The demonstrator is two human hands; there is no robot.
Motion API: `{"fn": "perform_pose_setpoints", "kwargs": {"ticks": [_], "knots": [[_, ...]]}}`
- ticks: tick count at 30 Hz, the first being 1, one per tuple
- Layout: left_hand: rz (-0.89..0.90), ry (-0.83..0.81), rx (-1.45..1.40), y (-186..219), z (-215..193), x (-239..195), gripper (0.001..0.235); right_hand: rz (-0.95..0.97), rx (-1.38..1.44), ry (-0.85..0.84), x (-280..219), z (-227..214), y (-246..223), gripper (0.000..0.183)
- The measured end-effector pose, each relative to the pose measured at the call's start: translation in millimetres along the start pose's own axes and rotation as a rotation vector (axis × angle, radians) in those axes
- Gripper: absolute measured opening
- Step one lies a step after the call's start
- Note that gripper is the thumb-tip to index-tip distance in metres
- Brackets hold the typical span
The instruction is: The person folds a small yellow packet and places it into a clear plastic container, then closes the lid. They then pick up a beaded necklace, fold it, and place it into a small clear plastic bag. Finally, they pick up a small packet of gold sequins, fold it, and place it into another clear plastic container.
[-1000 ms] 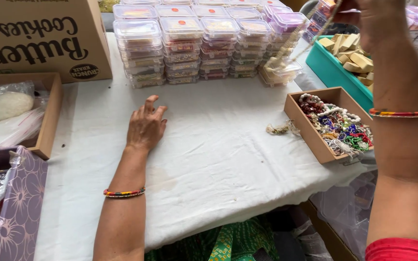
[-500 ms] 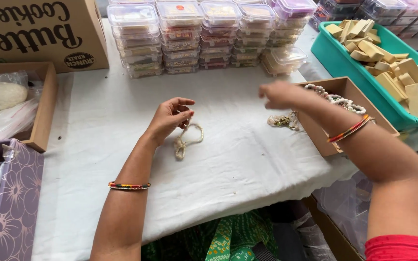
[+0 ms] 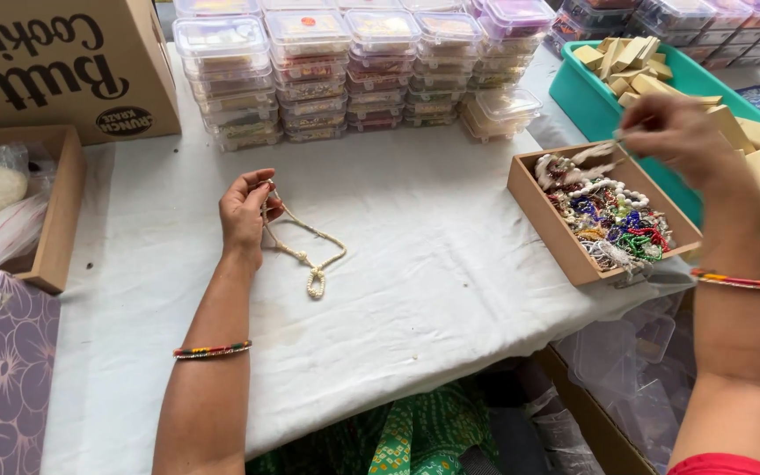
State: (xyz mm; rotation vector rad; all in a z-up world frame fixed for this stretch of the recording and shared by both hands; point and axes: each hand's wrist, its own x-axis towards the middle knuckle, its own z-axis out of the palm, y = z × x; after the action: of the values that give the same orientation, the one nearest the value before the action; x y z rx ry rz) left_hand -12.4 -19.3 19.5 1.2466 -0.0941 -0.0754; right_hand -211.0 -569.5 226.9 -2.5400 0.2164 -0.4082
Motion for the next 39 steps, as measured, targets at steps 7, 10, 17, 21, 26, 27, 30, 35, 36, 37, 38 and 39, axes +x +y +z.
{"fn": "perform_pose_setpoints", "kwargs": {"ticks": [7, 10, 17, 21, 26, 27, 30, 35, 36, 37, 38, 39], "knots": [[0.146, -0.040, 0.106, -12.2, 1.0, 5.2, 0.030, -0.050, -0.809, 0.010, 28.7, 30.2, -21.1, 0.050], [0.154, -0.124, 0.152, -8.7, 6.5, -1.3, 0.033, -0.007, -0.598, -0.188, 35.9, 111.8, -95.1, 0.066], [0.217, -0.289, 0.093, 1.8, 6.8, 2.7, 0.033, -0.517, 0.208, -0.628, 62.6, 308.6, -225.3, 0.091], [0.180, -0.199, 0.026, 9.8, -1.4, -0.6, 0.027, -0.356, 0.864, -0.990, 84.7, 383.2, -210.5, 0.055], [-0.009, -0.089, 0.238, 1.1, -7.8, 11.8, 0.028, 0.010, 1.111, -0.595, 103.6, 401.8, -175.2, 0.024], [-0.063, -0.077, 0.330, -6.6, -10.0, 16.1, 0.028, 0.082, 1.266, -0.392, 102.9, 396.4, -174.4, 0.016], [-0.110, -0.135, 0.367, -9.3, -11.5, 20.2, 0.033, 0.033, 1.448, -0.203, 117.9, 396.5, -139.4, 0.012], [0.197, -0.097, 0.422, 3.5, -2.4, 3.8, 0.042, -0.139, 1.073, -0.321, 99.9, 405.2, -159.4, 0.018], [0.318, -0.123, 0.486, 8.1, -0.8, 1.7, 0.050, -0.214, 0.935, -0.400, 94.5, 403.0, -172.6, 0.016], [0.321, -0.122, 0.486, 12.9, 2.9, -1.1, 0.050, -0.217, 0.935, -0.399, 91.4, 396.0, -181.0, 0.016], [0.287, -0.143, 0.487, 17.1, 4.6, -5.6, 0.054, -0.275, 1.072, -0.530, 86.2, 391.1, -189.7, 0.016], [0.253, -0.164, 0.487, 21.5, 6.4, -10.0, 0.058, -0.331, 1.208, -0.663, 81.1, 386.1, -198.5, 0.016]]}}
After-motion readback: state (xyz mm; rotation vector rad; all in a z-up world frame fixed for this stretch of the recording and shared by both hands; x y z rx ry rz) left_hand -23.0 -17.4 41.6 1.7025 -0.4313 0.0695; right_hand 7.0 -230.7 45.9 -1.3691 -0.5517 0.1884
